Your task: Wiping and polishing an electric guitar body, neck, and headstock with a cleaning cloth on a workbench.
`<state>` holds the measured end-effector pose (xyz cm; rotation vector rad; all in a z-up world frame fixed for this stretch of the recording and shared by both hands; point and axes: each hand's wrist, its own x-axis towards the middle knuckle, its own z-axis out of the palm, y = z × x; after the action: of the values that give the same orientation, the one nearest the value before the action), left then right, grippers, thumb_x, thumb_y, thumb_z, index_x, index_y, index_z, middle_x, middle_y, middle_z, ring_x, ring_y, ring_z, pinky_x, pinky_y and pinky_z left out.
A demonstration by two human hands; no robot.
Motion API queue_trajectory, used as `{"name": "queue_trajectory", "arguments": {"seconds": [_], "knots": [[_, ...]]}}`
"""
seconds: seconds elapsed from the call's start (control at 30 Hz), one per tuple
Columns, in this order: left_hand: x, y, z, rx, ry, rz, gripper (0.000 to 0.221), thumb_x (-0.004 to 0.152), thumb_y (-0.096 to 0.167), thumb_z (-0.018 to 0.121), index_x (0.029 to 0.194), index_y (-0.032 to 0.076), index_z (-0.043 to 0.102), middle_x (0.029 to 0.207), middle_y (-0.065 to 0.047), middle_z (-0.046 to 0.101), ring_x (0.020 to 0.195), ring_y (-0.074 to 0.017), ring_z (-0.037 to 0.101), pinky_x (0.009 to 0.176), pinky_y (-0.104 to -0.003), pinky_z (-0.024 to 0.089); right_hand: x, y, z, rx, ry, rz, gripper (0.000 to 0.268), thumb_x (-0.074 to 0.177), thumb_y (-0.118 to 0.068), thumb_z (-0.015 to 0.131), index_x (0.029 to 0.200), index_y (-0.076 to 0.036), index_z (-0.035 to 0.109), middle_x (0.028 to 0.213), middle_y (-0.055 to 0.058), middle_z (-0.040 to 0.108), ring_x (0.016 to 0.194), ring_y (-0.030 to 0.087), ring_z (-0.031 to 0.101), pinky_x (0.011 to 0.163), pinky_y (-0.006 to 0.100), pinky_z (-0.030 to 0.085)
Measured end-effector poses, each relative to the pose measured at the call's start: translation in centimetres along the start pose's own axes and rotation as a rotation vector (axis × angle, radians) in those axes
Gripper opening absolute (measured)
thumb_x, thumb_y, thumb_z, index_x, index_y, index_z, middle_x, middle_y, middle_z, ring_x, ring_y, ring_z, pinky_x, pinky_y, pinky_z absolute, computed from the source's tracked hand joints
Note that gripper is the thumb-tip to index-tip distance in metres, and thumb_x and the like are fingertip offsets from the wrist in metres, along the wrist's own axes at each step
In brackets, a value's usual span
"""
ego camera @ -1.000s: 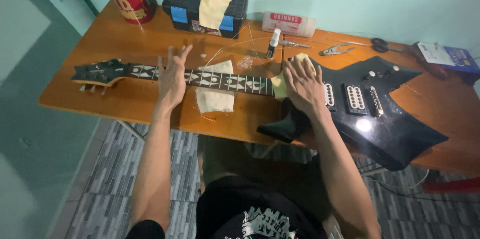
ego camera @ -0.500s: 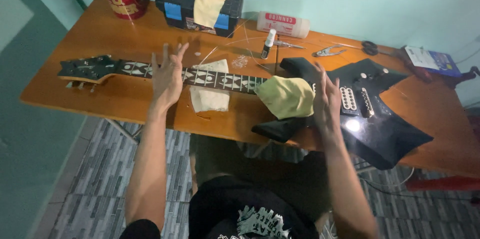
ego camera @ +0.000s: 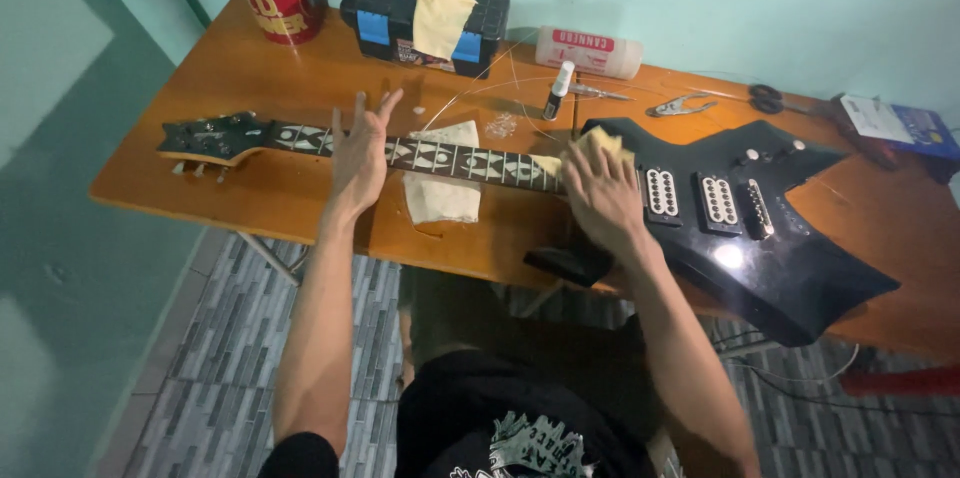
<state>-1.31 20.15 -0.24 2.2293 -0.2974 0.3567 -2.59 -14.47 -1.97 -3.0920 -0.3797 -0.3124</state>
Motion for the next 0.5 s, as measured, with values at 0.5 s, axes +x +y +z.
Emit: {"name": "queue_trajectory", "arguments": {"seconds": [0.5], "knots": [[0.4,-0.9,0.5,-0.046,0.005,-0.018,0.079,0.103,0.057,-0.011,0.161,0.027,0.033,0.165,-0.015,0.030,0.154,-0.0379,0.012,0.120,-0.057,-0.009,-5.2,-2.3,-5.5,0.174,-0.145,0.084,0.068,0.109,-0.055,0.022,0.164,-0.016,0.024,0.171,0.008,0.022,0.156,0.027,0.020,0.125,0.049,0.019]]}}
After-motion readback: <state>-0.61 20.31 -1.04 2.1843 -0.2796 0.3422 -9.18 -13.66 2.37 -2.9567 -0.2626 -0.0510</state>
